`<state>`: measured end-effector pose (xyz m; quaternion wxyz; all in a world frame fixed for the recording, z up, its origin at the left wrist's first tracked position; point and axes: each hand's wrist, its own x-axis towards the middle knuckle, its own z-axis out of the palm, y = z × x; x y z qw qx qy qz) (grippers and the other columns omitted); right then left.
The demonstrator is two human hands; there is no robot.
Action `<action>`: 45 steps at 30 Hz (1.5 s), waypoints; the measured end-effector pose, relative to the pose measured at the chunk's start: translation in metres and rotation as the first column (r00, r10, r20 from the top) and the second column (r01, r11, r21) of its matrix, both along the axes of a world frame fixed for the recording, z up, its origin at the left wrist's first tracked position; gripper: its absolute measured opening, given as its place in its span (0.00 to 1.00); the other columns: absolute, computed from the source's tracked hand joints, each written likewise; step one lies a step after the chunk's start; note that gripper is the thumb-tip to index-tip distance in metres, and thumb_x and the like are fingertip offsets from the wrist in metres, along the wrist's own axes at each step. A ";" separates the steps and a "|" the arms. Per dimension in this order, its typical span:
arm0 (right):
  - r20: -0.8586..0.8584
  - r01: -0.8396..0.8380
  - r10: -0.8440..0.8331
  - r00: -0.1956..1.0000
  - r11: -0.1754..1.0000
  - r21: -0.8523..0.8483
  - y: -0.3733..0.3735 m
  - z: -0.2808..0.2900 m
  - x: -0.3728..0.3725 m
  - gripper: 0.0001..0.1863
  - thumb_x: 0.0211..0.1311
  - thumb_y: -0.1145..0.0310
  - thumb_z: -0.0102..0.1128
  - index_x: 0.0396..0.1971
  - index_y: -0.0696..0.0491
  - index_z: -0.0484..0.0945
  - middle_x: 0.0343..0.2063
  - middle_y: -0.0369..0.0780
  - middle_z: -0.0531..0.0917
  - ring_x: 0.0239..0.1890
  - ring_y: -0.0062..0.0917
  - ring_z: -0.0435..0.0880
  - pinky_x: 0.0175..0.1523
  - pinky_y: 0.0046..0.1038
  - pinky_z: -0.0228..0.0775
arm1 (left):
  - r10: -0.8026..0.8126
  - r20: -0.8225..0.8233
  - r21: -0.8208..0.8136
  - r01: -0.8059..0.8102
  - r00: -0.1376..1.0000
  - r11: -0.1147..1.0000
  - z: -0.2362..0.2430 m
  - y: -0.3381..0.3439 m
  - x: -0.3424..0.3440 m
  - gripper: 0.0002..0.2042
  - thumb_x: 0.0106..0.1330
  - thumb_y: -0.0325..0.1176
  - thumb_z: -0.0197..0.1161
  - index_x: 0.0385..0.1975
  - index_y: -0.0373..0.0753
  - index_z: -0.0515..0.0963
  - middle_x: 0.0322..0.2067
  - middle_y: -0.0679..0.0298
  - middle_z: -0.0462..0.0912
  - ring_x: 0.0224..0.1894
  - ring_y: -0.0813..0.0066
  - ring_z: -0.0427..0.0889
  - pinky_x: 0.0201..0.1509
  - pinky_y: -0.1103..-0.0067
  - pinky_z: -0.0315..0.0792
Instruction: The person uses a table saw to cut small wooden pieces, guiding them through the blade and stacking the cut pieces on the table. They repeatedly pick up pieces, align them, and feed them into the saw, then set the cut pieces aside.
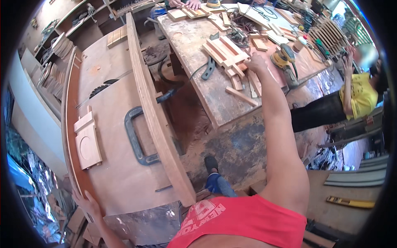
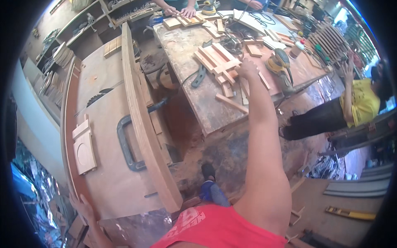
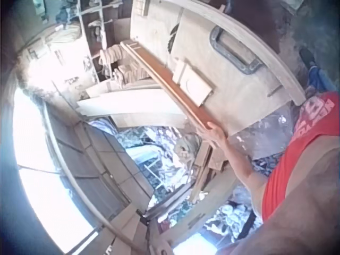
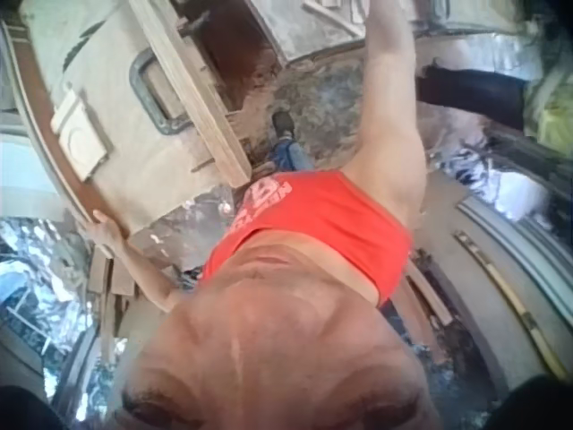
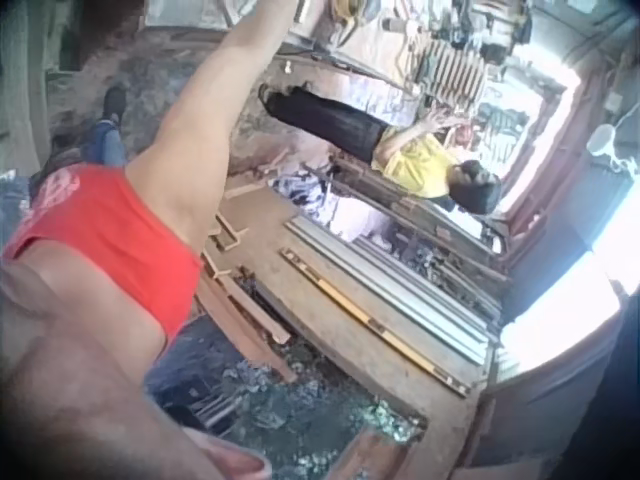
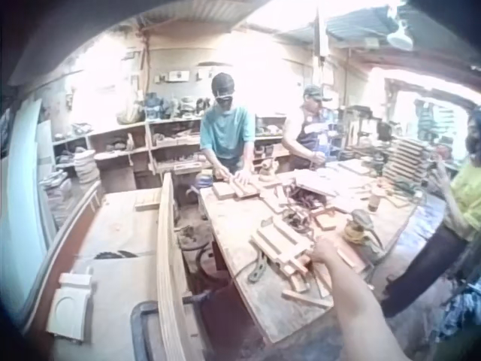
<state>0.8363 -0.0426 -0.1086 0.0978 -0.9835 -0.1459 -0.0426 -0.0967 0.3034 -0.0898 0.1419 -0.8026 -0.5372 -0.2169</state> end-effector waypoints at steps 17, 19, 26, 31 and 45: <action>-0.431 -0.174 0.374 0.821 0.883 0.435 0.009 0.030 0.068 0.13 0.57 0.66 0.73 0.37 0.60 0.89 0.29 0.38 0.86 0.27 0.22 0.83 0.30 0.28 0.75 | 0.362 0.192 -0.292 -0.299 0.912 0.908 -0.002 -0.217 -0.033 0.21 0.71 0.32 0.65 0.61 0.33 0.78 0.73 0.46 0.65 0.74 0.46 0.66 0.78 0.60 0.62; -0.275 -0.273 0.397 0.876 0.877 0.396 0.016 0.069 0.030 0.20 0.47 0.59 0.79 0.35 0.59 0.89 0.25 0.40 0.86 0.26 0.25 0.85 0.30 0.31 0.76 | 0.358 0.236 -0.293 -0.285 0.903 0.913 0.020 -0.215 -0.043 0.19 0.71 0.29 0.65 0.60 0.33 0.79 0.73 0.47 0.66 0.72 0.48 0.69 0.76 0.62 0.65; 0.263 -0.405 0.337 0.904 0.870 0.282 -0.003 0.226 -0.164 0.36 0.44 0.60 0.77 0.54 0.63 0.78 0.45 0.50 0.88 0.48 0.37 0.89 0.55 0.37 0.79 | 0.331 0.373 -0.328 -0.210 0.867 0.921 0.026 -0.196 -0.180 0.19 0.76 0.30 0.62 0.61 0.28 0.77 0.68 0.50 0.73 0.65 0.56 0.78 0.70 0.68 0.71; 0.621 -0.483 0.178 0.764 0.796 0.366 -0.006 0.264 -0.396 0.31 0.47 0.59 0.75 0.51 0.58 0.77 0.40 0.52 0.86 0.44 0.48 0.88 0.51 0.44 0.78 | 0.288 0.689 -0.334 -0.061 0.665 0.941 -0.008 -0.138 -0.300 0.18 0.77 0.27 0.60 0.62 0.26 0.75 0.64 0.53 0.79 0.64 0.59 0.79 0.70 0.68 0.71; -0.033 -0.180 0.804 0.593 0.173 0.968 0.206 0.188 -0.804 0.31 0.52 0.75 0.76 0.57 0.59 0.74 0.52 0.41 0.83 0.57 0.27 0.82 0.64 0.34 0.76 | 0.398 0.916 0.017 0.983 0.057 -0.181 0.163 0.081 -0.077 0.35 0.76 0.42 0.63 0.74 0.26 0.59 0.68 0.47 0.74 0.69 0.54 0.76 0.73 0.60 0.72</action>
